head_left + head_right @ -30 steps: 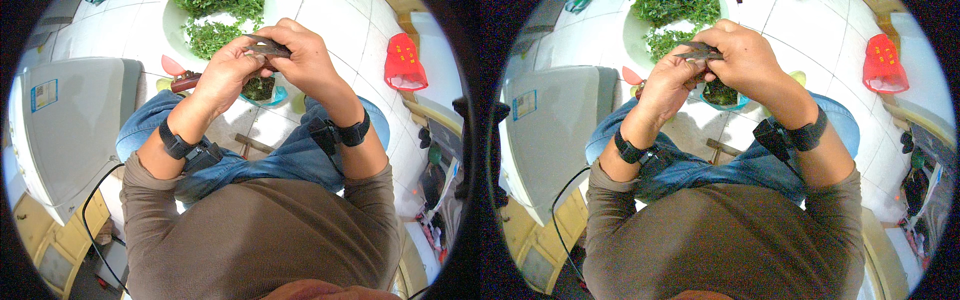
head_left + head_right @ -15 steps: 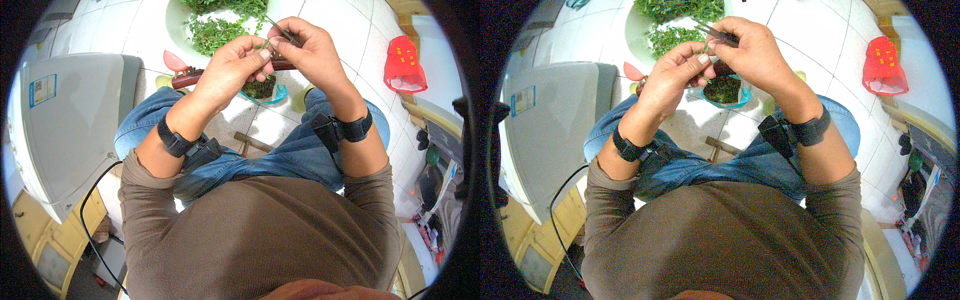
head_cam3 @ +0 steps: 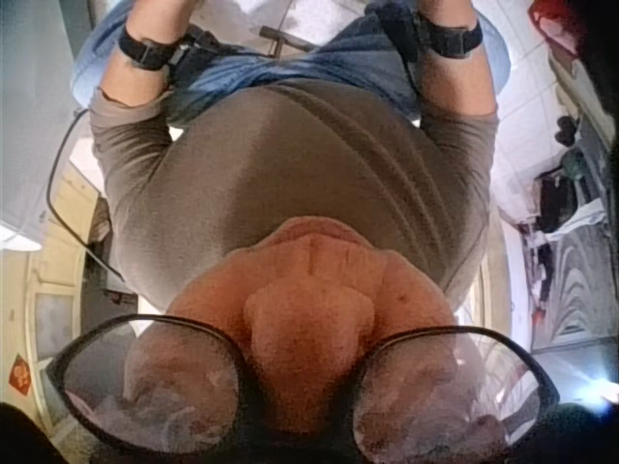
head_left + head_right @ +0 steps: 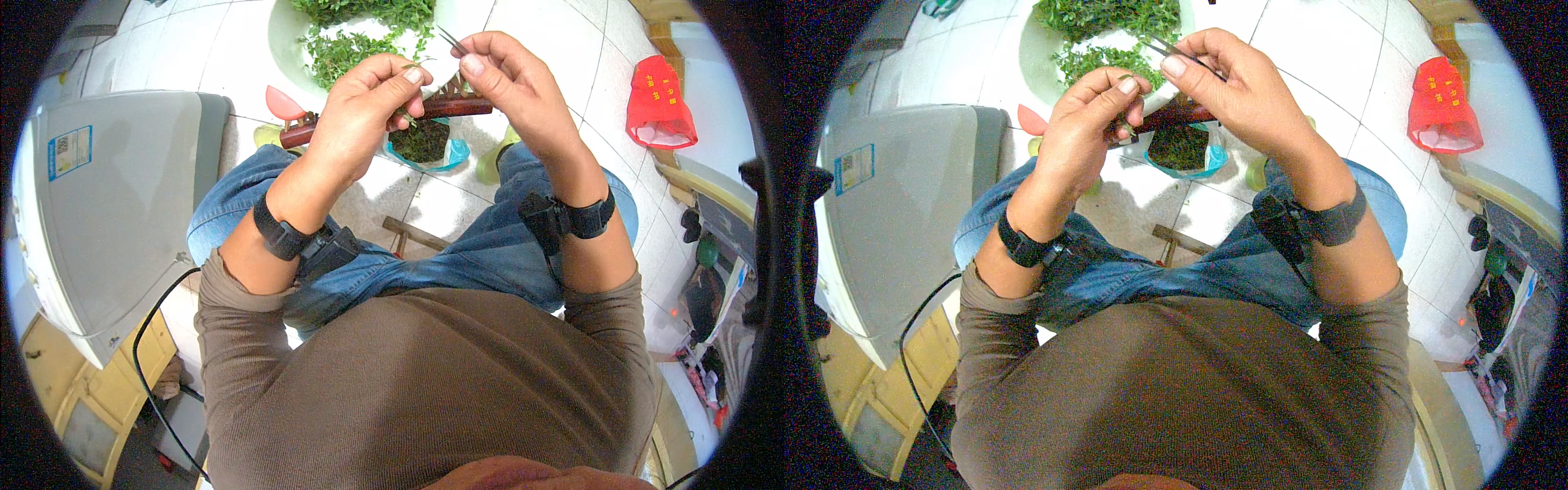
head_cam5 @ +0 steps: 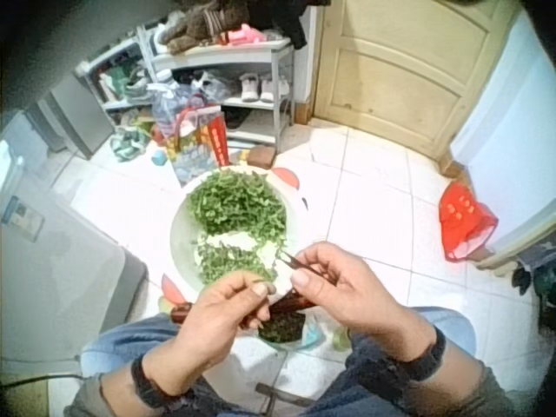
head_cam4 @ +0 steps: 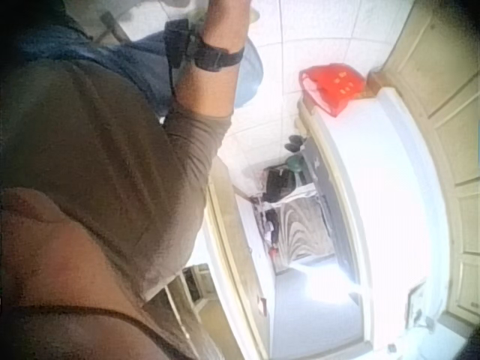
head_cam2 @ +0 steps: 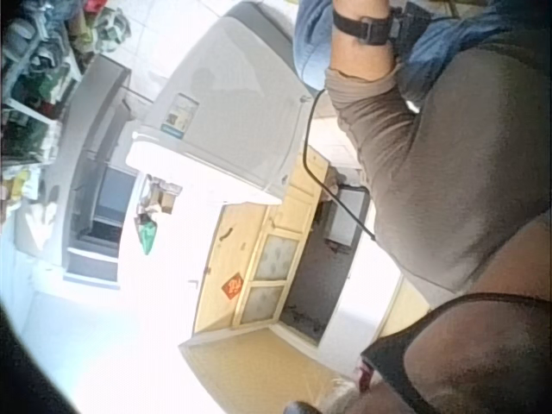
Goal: The person uses shears to trim small green herb leaves from stems over a white plate. The trimmed leaves are collected in the plate while the stems are discarded into a container below.
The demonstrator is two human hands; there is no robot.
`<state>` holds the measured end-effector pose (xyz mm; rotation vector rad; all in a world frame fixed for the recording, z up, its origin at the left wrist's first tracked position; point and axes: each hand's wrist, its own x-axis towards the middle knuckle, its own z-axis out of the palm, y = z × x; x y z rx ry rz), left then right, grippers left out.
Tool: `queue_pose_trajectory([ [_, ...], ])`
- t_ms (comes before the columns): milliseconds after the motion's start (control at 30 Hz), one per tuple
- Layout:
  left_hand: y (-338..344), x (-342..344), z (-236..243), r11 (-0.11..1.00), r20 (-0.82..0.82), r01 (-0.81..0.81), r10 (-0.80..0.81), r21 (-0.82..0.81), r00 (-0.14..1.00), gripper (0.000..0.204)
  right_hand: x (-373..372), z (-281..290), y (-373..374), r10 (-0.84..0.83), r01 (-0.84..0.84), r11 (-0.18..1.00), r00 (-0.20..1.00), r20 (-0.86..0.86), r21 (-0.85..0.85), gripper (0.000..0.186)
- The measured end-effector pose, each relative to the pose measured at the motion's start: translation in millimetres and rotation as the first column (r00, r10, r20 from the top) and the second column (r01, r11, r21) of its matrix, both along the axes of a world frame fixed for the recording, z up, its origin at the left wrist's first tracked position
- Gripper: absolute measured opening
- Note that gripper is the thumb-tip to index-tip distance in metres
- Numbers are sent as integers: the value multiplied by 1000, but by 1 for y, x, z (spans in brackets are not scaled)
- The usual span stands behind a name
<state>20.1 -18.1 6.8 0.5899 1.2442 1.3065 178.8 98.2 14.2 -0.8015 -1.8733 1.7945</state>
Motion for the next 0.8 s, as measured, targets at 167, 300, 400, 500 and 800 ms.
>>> queue_pose_trajectory([
  [167,0,-4,-2,999,113,-35,35,-3,993,18,2,-12,-8,53,-44,989,997,-60,144,24],
  [300,-1,-5,-3,1000,179,-26,26,-2,983,17,0,-20,-11,33,-29,967,999,-11,252,23],
  [400,-1,-5,-2,1000,217,-15,13,11,976,17,-2,-21,-10,27,-24,970,1000,-11,244,22],
  [500,-1,-5,-3,1000,238,-9,4,18,971,17,-3,-22,-9,23,-20,973,1000,-10,229,21],
  [800,-2,-5,-2,1000,238,11,-10,-6,971,17,-2,-22,-12,31,-24,993,998,-60,117,16],
])
